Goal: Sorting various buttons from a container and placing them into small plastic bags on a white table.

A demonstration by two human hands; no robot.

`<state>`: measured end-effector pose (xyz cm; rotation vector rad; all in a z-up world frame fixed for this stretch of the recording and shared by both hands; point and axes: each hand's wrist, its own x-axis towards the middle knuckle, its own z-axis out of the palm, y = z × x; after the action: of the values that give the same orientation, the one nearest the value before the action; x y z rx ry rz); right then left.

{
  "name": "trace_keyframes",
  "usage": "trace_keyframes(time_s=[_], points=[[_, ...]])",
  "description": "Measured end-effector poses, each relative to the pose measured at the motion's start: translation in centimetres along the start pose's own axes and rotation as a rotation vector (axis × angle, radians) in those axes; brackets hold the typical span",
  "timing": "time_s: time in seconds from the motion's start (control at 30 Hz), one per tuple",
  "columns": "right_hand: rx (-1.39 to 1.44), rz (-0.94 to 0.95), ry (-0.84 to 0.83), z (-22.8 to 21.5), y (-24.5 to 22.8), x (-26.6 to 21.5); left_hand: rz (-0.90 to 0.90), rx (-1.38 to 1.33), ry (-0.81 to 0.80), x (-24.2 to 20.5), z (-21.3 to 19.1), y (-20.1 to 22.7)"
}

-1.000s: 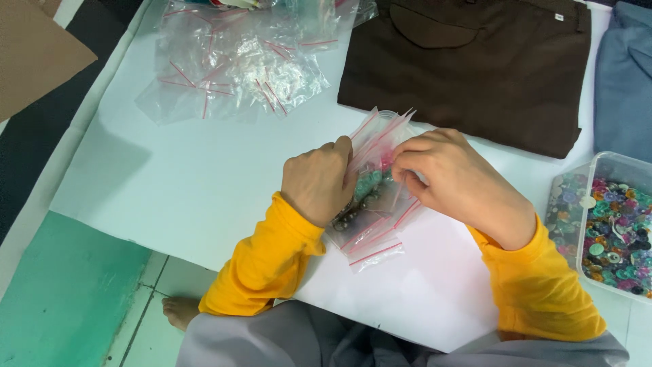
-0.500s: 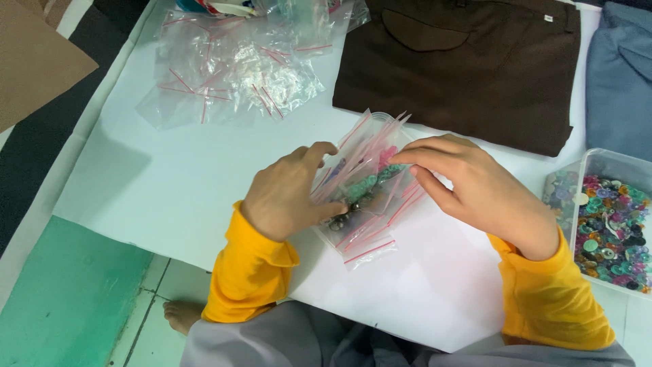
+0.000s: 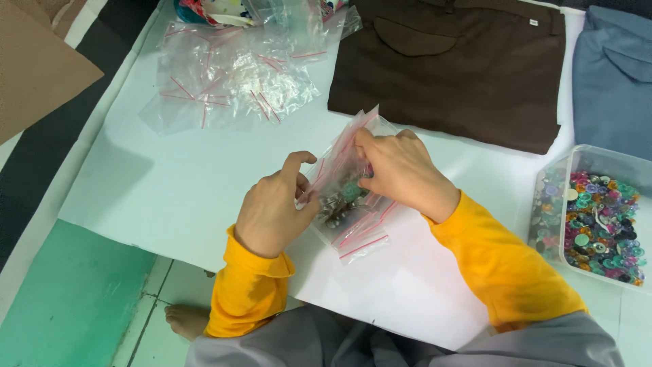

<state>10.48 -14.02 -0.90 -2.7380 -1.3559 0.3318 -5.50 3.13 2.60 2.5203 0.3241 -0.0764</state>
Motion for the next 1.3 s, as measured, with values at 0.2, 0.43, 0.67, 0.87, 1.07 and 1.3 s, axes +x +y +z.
trace_keyframes(time_s=[0.2,0.43,0.67,0.87,1.07,1.3], points=[[-0.149,-0.047,-0.025,1.0,-0.9,-0.3,0.055,-0.157,0.155,-0.6,0.8,-0.5],[0.223,-0.125,0.31,-4.7,0.7,-5.6,0.297,-0.455,0.404,-3.4,3.0,-2.4],[1.082,0.14,0.49,2.1,7.6,-8.1,0.217,-0.792,0.275,-5.2,10.0,-4.0],[1.744,0.271,0.337,6.3,3.8,-7.5,-0.028,-0.653,0.278,-5.6,10.1,-1.8],[1.708,0.115,0.28,9.2,3.1,-4.2,-0.106,-0.576,0.393,-6.3,10.6,-4.3],[1.636,-0.16,0.11,11.2,-0.7,3.2,-0.077,-0.635,0.6,-7.5,9.2,-12.4]])
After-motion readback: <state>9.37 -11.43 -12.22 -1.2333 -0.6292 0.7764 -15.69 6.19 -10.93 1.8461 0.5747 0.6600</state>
